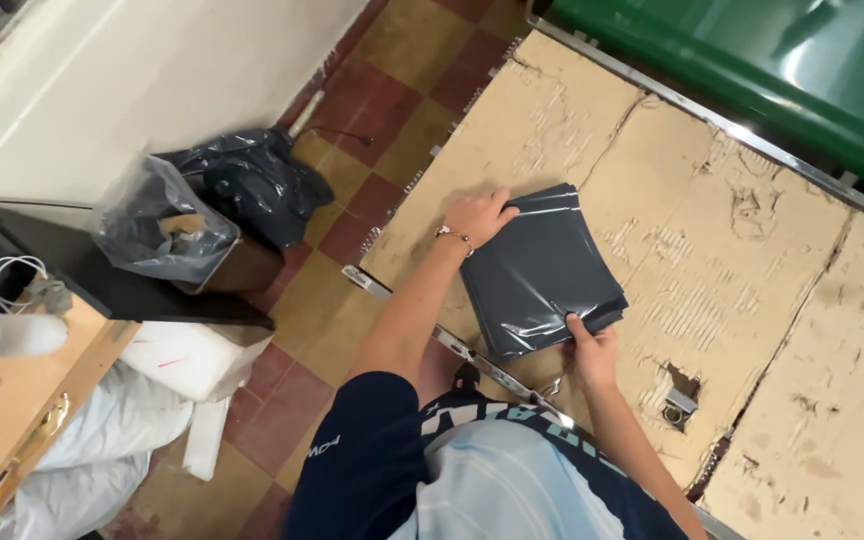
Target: Folding plastic bags coming off a conveyor belt and placing them into a collection basket
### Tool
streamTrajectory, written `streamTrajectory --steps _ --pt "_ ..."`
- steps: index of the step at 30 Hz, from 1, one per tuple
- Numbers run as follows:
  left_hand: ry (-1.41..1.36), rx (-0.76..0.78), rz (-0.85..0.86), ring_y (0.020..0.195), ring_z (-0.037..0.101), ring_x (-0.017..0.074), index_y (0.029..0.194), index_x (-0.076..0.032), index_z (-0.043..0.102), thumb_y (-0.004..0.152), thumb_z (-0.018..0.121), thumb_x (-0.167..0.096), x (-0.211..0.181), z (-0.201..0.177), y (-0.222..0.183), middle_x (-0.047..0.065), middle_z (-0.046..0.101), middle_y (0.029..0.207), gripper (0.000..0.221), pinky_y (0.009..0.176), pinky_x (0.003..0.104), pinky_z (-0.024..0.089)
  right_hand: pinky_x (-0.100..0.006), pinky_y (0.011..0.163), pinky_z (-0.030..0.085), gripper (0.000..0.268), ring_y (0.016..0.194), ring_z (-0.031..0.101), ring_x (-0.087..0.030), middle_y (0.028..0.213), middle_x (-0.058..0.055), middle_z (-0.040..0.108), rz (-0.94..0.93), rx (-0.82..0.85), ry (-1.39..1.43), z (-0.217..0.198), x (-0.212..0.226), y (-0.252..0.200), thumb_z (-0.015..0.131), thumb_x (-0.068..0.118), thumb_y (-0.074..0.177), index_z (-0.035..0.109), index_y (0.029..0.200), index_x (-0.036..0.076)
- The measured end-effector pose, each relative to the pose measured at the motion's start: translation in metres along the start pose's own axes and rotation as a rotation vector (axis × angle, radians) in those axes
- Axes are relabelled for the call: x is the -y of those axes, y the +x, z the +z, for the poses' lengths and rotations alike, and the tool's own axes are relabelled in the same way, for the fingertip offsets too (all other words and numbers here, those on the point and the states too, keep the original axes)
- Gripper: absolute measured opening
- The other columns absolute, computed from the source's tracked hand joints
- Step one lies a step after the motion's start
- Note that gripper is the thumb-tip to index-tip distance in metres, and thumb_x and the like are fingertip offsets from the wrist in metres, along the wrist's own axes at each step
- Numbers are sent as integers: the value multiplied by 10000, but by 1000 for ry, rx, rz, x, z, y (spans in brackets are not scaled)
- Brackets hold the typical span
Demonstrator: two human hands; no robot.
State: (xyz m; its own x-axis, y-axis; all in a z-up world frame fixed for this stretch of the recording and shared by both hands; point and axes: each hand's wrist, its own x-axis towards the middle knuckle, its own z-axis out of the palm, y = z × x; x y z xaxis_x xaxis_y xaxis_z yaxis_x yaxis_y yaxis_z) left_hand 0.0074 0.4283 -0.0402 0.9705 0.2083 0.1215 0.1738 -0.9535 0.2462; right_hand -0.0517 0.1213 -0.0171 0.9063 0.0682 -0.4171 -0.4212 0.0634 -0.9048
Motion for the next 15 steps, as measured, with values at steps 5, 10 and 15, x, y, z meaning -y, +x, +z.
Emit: streamTrajectory --steps 5,10,15 --pt "43 -210 155 934 678 252 991 -215 518 907 464 -701 1 9 19 41 613 932 496 774 405 576 -367 722 598 239 900 685 -173 1023 -93 717 -129 69 -131 -8 -4 7 777 62 905 721 1138 57" --pt "-246 501 -157 1254 638 309 1214 -124 637 732 734 -721 -32 -66 45 116 667 1273 773 1057 432 531 -424 842 576 363 983 710 -250 1035 -174 751 -24 38 -408 -39 -33 34 855 181 850 712 1157 49" --pt "-213 601 -106 1257 638 340 1274 -83 663 773 787 -587 -43 -42 58 144 689 1293 722 1034 471 527 -541 1116 435 796 1300 549 -453 1318 -317 596 -257 -24 -680 -16 56 -3 874 225 790 479 1427 -43"
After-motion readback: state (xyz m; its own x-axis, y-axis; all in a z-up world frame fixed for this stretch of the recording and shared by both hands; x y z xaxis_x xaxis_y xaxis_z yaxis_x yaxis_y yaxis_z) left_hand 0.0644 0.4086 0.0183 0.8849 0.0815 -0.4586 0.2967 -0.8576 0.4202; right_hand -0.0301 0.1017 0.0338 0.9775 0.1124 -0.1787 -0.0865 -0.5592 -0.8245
